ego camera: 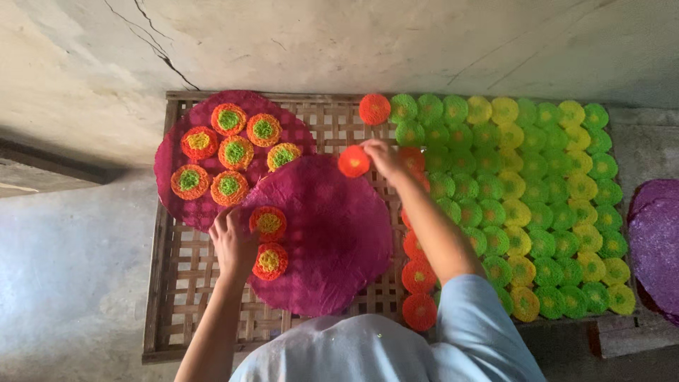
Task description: The person lifts round green, yellow, and orange rice cakes off pink and purple plastic sheets and places them one at a time onto a slatted bamboo rack, arranging them in tight rows by color. They occasionally reposition the plastic sheets to reach cakes underneath and continue filling the rack rows.
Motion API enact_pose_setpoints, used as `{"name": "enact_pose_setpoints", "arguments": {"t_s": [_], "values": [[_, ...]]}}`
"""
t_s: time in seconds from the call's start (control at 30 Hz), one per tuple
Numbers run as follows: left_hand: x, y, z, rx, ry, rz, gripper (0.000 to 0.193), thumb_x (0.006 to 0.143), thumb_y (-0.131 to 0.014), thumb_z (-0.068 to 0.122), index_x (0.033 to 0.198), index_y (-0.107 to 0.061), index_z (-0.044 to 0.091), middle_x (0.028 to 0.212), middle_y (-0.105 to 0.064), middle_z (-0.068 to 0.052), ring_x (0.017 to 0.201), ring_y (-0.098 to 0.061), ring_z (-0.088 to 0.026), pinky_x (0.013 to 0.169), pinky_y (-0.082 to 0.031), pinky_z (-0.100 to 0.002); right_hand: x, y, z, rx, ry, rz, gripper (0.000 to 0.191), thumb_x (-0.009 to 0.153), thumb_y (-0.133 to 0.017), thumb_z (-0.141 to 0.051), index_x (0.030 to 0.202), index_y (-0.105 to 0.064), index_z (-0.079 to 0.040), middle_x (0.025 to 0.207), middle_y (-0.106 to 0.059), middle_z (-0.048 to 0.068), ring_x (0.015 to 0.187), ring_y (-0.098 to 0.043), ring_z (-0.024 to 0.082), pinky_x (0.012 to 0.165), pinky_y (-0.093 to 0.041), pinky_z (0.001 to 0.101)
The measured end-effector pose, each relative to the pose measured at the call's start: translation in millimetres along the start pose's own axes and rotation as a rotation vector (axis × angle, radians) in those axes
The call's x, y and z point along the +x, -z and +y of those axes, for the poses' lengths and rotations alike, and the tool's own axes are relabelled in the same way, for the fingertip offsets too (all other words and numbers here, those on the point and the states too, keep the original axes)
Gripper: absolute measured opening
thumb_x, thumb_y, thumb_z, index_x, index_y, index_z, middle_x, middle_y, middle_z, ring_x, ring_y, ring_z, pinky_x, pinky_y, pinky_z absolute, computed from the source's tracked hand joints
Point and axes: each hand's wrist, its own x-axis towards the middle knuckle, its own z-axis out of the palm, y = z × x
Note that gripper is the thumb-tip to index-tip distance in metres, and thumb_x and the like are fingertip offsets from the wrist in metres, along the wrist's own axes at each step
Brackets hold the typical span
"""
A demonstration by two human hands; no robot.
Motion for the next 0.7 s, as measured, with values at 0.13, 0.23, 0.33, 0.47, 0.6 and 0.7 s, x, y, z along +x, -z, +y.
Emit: {"name": "enact_pose_setpoints", "arguments": {"t_s": [0.13, 0.23, 0.33, 0.47, 0.6, 0.7], "values": [[-21, -8, -16, -0.144, 0.107, -0.042, 0.059, 0.082, -0.078, 0.016, 0.134, -0.052, 0.004, 0.12, -0.062, -0.021, 0.114, -0.058, -0.039, 0.094, -0.051, -0.05, 15, 35, -12, -0.485, 0.068, 0.231, 0.033, 0.082, -0.074, -0.01, 0.115, -0.067, -0.01, 0.11, -0.074, 0.012, 0.104, -0.069, 0.028, 0.09, -0.053, 0.0417], [-23, -17, -27, -0.246, 0.215, -0.084, 0.054, 0.086, -0.077, 0.019, 0.132, -0.052, 0.004, 0.101, -0.069, -0.021, 0.096, -0.065, -0.041, 0.08, -0.053, -0.05, 23, 39, -16, -0.588, 0.239, 0.407, 0.031, 0.086, -0.071, -0.004, 0.117, -0.064, -0.007, 0.112, -0.071, 0.016, 0.109, -0.067, 0.034, 0.092, -0.054, 0.0442], [-19, -21, -38, -0.241, 0.257, -0.132, 0.036, 0.092, -0.077, 0.023, 0.117, -0.059, 0.004, 0.09, -0.071, -0.021, 0.082, -0.068, -0.039, 0.072, -0.054, -0.051, 27, 41, -18, -0.721, 0.238, 0.387, 0.039, 0.085, -0.073, -0.005, 0.121, -0.059, -0.006, 0.118, -0.065, 0.02, 0.112, -0.061, 0.039, 0.094, -0.05, 0.049], [-20, -21, -44, -0.452, 0.409, -0.19, 0.019, 0.098, -0.069, 0.017, 0.11, -0.064, 0.003, 0.087, -0.072, -0.019, 0.077, -0.068, -0.028, 0.07, -0.055, -0.042, 15, 26, -23, -0.916, 0.359, 0.581, 0.051, 0.081, -0.072, -0.002, 0.128, -0.055, -0.004, 0.121, -0.058, 0.023, 0.119, -0.053, 0.042, 0.101, -0.044, 0.054], [-22, -23, -25, -1.317, 0.588, -0.241, 0.013, 0.102, -0.06, 0.012, 0.111, -0.066, 0.004, 0.096, -0.07, -0.009, 0.079, -0.065, -0.014, 0.065, -0.056, -0.03, -30, -56, -43, -0.386, 0.201, 0.358, 0.015, 0.1, -0.057, -0.005, 0.112, -0.066, -0.009, 0.107, -0.07, 0.006, 0.093, -0.069, 0.02, 0.085, -0.061, 0.0355], [-19, -29, -5, -1.319, 0.586, -0.322, 0.01, 0.103, -0.058, 0.01, 0.107, -0.063, 0.003, 0.1, -0.072, -0.009, 0.084, -0.067, -0.015, 0.069, -0.058, -0.029, -98, -133, -41, 0.261, 0.101, -0.402, 0.041, 0.091, -0.075, -0.022, 0.125, -0.063, -0.004, 0.109, -0.074, 0.009, 0.103, -0.07, 0.019, 0.095, -0.057, 0.0337]]}}
